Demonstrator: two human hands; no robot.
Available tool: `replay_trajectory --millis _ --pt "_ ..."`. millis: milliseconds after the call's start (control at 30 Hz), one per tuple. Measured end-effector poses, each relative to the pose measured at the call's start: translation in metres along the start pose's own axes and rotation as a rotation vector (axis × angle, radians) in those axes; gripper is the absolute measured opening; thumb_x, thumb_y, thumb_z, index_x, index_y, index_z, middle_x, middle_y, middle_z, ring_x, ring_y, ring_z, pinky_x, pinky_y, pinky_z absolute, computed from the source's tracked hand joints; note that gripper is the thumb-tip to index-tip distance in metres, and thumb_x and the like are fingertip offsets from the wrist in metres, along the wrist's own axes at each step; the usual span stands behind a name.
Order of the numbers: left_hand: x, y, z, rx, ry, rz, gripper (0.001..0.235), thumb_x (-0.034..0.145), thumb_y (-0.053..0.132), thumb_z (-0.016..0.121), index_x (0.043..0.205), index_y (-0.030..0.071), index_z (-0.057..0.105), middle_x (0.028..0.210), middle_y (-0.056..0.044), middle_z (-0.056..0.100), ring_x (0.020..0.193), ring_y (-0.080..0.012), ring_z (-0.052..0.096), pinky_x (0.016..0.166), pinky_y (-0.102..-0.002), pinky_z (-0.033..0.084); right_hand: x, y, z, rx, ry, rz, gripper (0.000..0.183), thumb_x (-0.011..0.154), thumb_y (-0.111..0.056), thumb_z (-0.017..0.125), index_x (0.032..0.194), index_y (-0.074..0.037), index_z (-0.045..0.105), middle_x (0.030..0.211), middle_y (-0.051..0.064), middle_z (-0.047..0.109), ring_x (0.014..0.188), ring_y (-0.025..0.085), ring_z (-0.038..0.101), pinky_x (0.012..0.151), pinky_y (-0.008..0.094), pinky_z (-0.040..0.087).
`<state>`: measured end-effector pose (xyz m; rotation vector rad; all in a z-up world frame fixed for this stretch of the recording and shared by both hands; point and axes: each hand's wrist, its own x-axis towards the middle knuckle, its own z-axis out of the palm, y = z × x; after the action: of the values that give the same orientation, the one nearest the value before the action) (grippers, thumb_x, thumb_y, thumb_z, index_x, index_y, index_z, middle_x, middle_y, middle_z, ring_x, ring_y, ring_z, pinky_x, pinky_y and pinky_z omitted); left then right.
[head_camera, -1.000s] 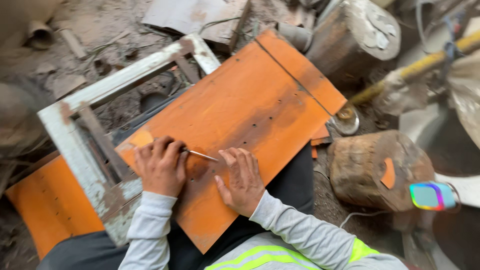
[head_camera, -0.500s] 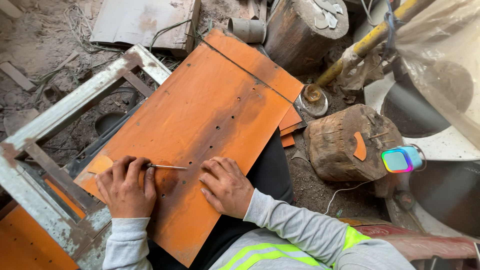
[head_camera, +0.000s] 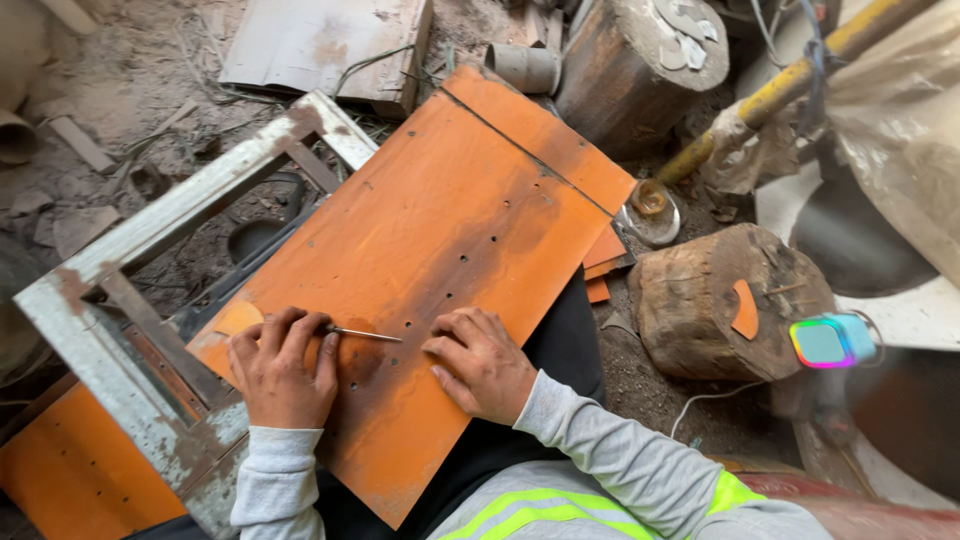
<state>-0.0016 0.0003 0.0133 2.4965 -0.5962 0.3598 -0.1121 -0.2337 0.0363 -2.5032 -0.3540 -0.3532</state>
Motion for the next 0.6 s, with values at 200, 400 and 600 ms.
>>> replay_trajectory --millis 200,400,600 --pt "-0.001 -0.003 -0.01 -0.043 0.018 0.043 0.032 0.082 0.016 0.077 0.113 0.011 0.075 0.119 -0.004 0.071 0.109 -0.0342 0.055 0.098 -0.047 0.045 0.028 -0.001 0.01 0.044 0.049 0.01 0.032 0.087 -0.014 0.072 0.116 -0.005 0.065 0.115 0.016 0.062 0.112 0.036 0.057 0.097 0.045 0.045" --pt "0.003 -0.032 -0.037 -0.172 0.129 -0.071 0.029 0.095 0.013 0.071 0.123 0.009 0.071 0.127 -0.008 0.068 0.116 -0.0312 0.059 0.102 -0.042 0.05 0.069 -0.009 0.025 0.082 0.013 -0.078 0.035 0.086 -0.016 0.073 0.117 -0.003 0.064 0.11 0.018 0.06 0.106 0.037 0.057 0.093 0.046 0.047" --pt "0.018 -0.058 -0.04 0.066 -0.139 -0.082 0.063 0.07 0.03 0.088 0.123 0.005 0.066 0.127 -0.023 0.058 0.115 -0.0432 0.052 0.096 -0.048 0.046 0.103 -0.002 0.073 0.01 -0.107 -0.059 0.021 0.087 -0.016 0.072 0.101 -0.006 0.061 0.095 0.015 0.063 0.093 0.037 0.061 0.083 0.045 0.049"
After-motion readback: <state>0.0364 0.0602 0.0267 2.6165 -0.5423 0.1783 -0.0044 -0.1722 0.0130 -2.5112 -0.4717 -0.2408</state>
